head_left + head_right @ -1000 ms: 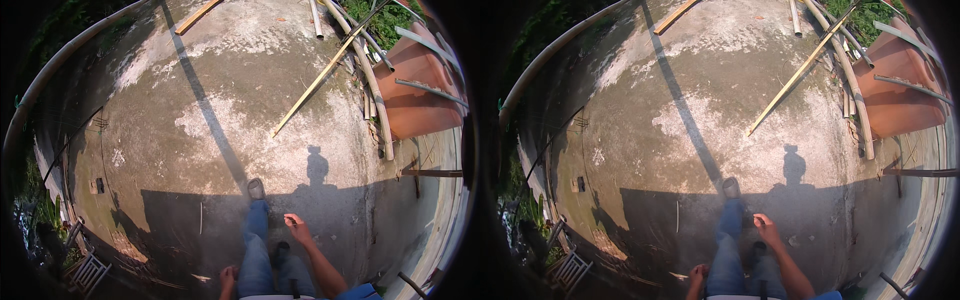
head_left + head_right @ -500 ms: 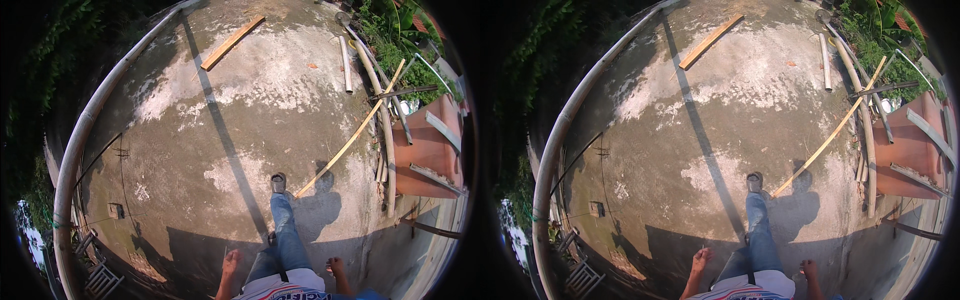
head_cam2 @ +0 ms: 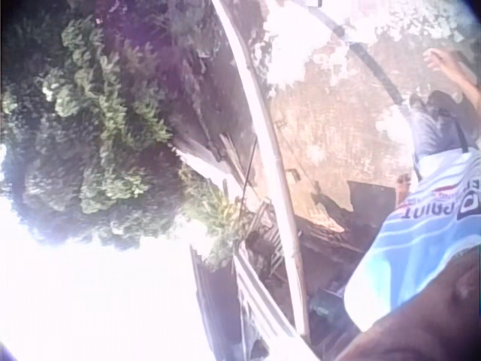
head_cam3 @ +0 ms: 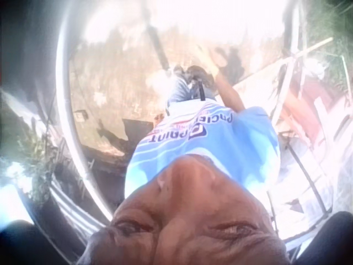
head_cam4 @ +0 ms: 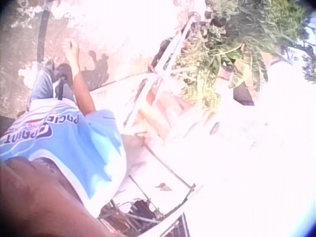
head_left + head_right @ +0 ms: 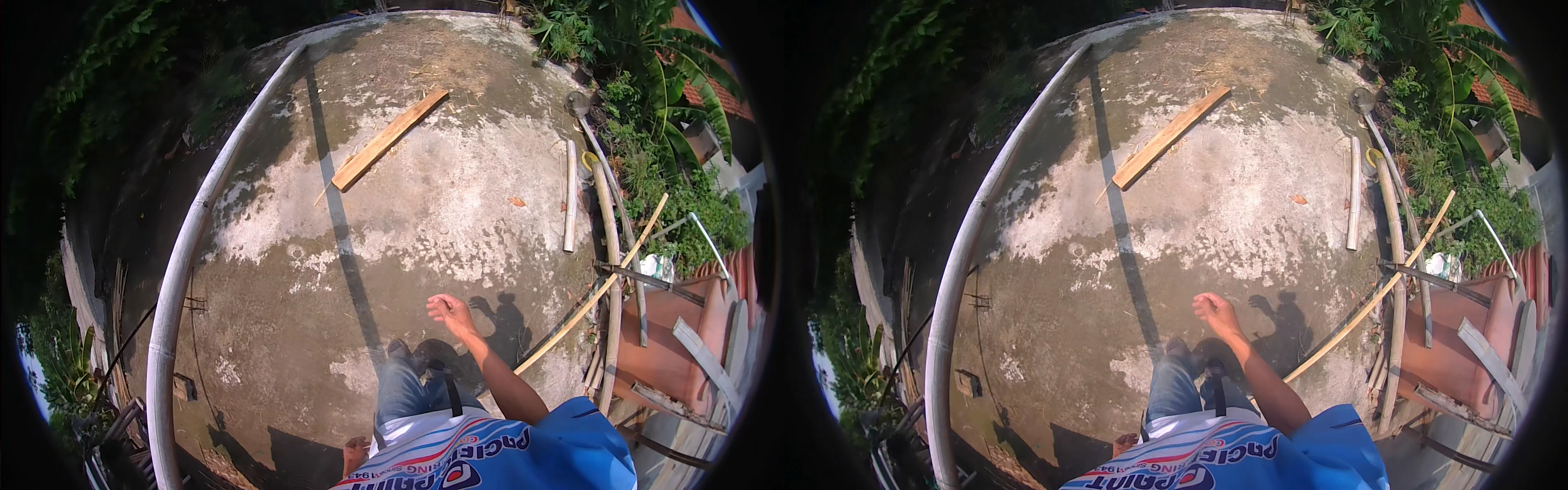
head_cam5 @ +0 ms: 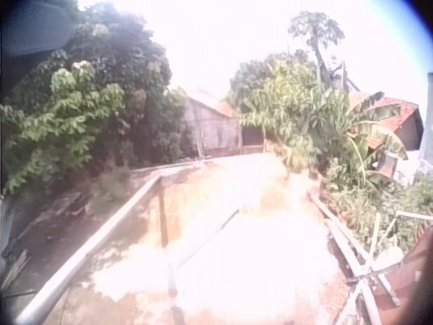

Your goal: The person gathers tools and a wooden plank on a concrete patio, then sits down and uses a knife to cut thin strips from the plank. The person handles a stone, a blue bag, and a wooden plank, and uses a knife and a metal tool.

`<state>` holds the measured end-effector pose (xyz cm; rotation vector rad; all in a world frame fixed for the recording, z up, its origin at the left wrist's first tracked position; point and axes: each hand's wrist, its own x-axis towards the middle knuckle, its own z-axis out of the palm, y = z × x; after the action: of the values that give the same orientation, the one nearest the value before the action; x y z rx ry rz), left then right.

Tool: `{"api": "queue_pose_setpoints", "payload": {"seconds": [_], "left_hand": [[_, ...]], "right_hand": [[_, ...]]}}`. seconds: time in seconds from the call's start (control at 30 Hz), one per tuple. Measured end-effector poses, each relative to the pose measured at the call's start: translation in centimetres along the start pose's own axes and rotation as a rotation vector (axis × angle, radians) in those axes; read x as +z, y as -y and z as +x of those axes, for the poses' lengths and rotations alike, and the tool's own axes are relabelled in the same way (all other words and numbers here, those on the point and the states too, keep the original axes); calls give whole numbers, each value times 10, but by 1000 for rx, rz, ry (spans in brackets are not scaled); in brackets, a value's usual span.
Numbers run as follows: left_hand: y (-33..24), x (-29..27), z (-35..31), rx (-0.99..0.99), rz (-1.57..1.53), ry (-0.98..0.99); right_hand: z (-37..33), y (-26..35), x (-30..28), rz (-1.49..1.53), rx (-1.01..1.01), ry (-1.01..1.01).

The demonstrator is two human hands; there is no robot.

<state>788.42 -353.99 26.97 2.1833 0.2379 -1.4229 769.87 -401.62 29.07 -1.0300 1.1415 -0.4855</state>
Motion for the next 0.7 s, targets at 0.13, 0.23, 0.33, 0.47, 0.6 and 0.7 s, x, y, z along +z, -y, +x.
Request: {"api": "queue_pose_setpoints", "payload": {"seconds": [0.13,0.23,0.33,0.47,0.6,0.7], "left_hand": [[-75,21,64,-11,253,81],[-166,68,140,155,444,203],[-271,65,207,428,514,185],[-471,79,263,405,-76,111],[-730,129,255,467,-205,100],[-851,157,297,538,-175,112]], "right_hand": [[102,24,-17,-67,-4,-47],[152,-48,-112,-371,126,-245],[134,-74,-145,-451,592,-328],[134,-34,-160,-251,866,-482],[191,6,-170,-59,707,-631],[296,55,-158,-81,695,-552]]}}
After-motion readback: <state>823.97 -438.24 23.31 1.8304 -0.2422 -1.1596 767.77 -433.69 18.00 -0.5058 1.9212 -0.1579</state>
